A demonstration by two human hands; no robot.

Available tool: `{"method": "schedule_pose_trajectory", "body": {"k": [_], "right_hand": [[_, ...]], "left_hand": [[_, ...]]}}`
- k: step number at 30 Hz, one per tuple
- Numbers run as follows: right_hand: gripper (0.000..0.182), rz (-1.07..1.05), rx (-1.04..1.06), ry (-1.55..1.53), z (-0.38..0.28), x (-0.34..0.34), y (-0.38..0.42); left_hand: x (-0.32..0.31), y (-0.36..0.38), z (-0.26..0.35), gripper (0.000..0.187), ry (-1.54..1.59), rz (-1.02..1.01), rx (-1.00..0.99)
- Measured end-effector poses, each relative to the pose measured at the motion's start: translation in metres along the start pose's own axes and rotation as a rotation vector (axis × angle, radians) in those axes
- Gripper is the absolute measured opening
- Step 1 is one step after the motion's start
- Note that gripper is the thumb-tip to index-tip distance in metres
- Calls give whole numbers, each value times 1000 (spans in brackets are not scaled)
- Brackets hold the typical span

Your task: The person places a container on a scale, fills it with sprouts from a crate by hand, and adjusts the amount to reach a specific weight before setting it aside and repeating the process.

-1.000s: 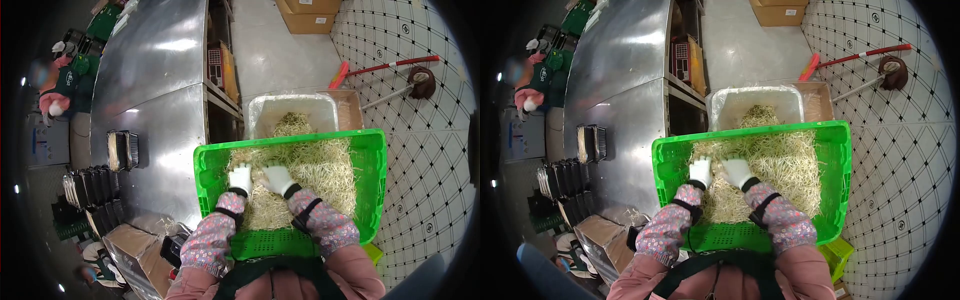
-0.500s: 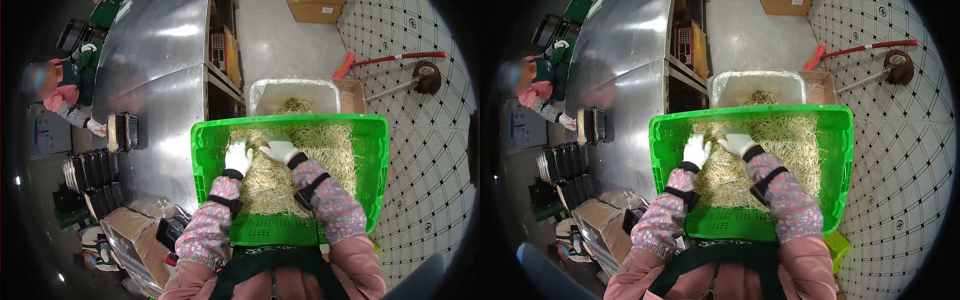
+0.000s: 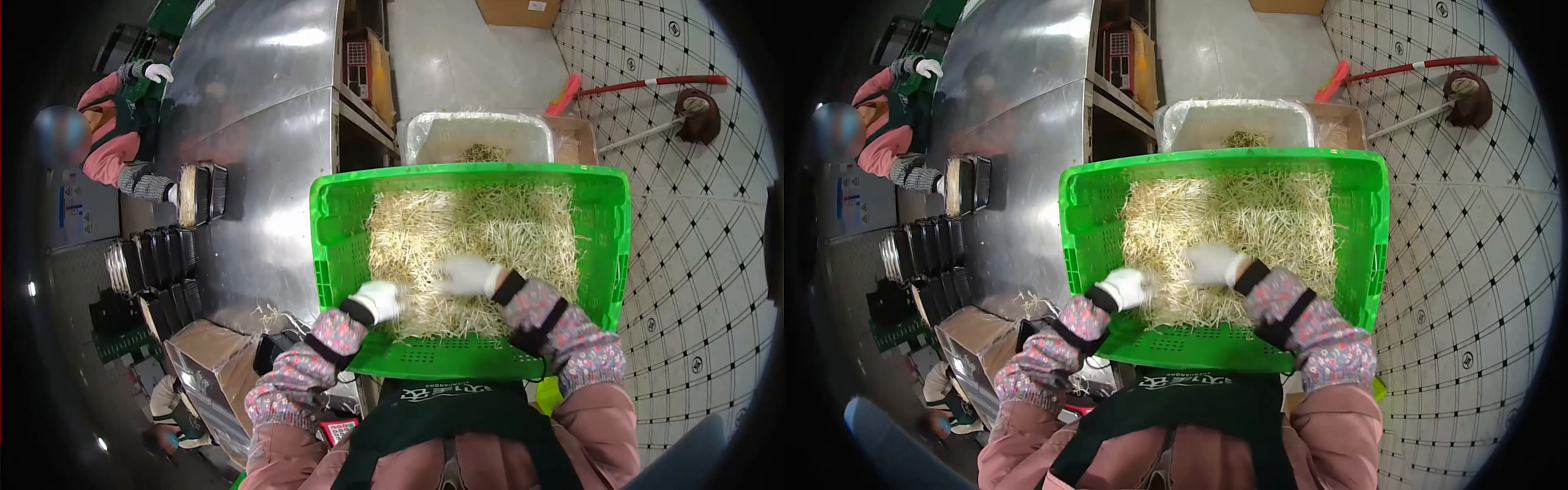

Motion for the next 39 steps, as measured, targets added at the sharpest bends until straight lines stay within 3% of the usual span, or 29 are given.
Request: {"method": "schedule_pose_trajectory", "body": {"k": [1,2,3,4,5,7,8,10,12,13,14,15,17,18,19,20,22,23,24,25,26,27,28,29,30,32,35,37,39], "right_hand": [[69,263,80,-87,6,13,-18],[70,525,161,-175,13,18,-36],[72,628,125,5,17,18,-47],[74,732,87,188,19,19,-55],[81,710,30,108,25,7,-55],[85,545,86,311,12,-30,-31],[87,545,176,381,7,-48,-15],[87,291,283,310,1,-79,21],[93,226,254,389,2,-100,45],[91,383,273,497,-1,-96,49],[89,541,290,606,-3,-92,52],[89,541,289,607,-5,-87,50],[71,648,338,665,-14,-73,43],[71,646,338,664,-12,-74,34],[64,613,312,533,-3,-81,18],[58,579,286,403,7,-87,2],[62,494,227,344,22,-73,-14],[61,495,189,309,25,-58,-14],[59,494,153,278,24,-48,-8],[59,491,155,280,18,-43,-1],[71,534,146,356,11,-35,5],[82,581,136,432,5,-29,7],[82,583,137,435,2,-38,6],[95,579,120,535,-2,-55,7],[108,572,103,633,-7,-68,8],[106,437,80,610,-9,-84,7],[86,615,147,728,-6,-89,-1],[81,655,144,685,-2,-83,-5],[77,692,147,644,3,-78,-12]], "left_hand": [[-13,-24,-22,54,209,425,-81],[-1,-35,-20,60,223,655,-82],[-7,-51,-27,73,165,715,-121],[-23,-60,-30,94,16,566,15],[-43,-63,-32,104,31,409,40],[-71,-44,-22,121,-39,169,73],[-74,-27,-14,122,30,-22,51],[-96,-1,-13,123,59,-188,-78],[-107,8,-19,125,95,-184,11],[-109,10,-18,125,95,-183,11],[-101,9,-14,124,-26,33,-54],[-92,8,-8,124,-147,250,-119],[-95,-3,-5,122,-144,210,-72],[-95,-11,-6,120,-142,172,-22],[-92,-20,-5,93,-48,81,28],[-86,-28,-9,93,-47,82,29],[-74,-35,-18,63,115,70,99],[-52,-25,-16,45,151,325,86],[-60,-36,-31,51,102,394,30],[-57,-35,-35,66,73,325,60],[-54,-33,-36,81,43,259,90],[-59,-28,-35,81,43,263,91],[-67,-21,-32,101,-11,313,80],[-72,-19,-29,121,-64,361,70],[-69,-18,-21,121,-63,361,70],[-73,-15,-5,141,-203,67,135],[-79,-30,-7,134,-216,67,164],[-83,-40,-13,117,-280,211,114],[-88,-51,-25,112,-195,207,142]]}}
Point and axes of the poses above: each hand's wrist, its own y-axis away from the middle knuckle, its own x-axis out of the back of the hand, z = x × y, the point moved 5 cm from there along -y, towards the middle knuckle, and after that the axes turned 12 degrees about z, right-handed, at the moved point
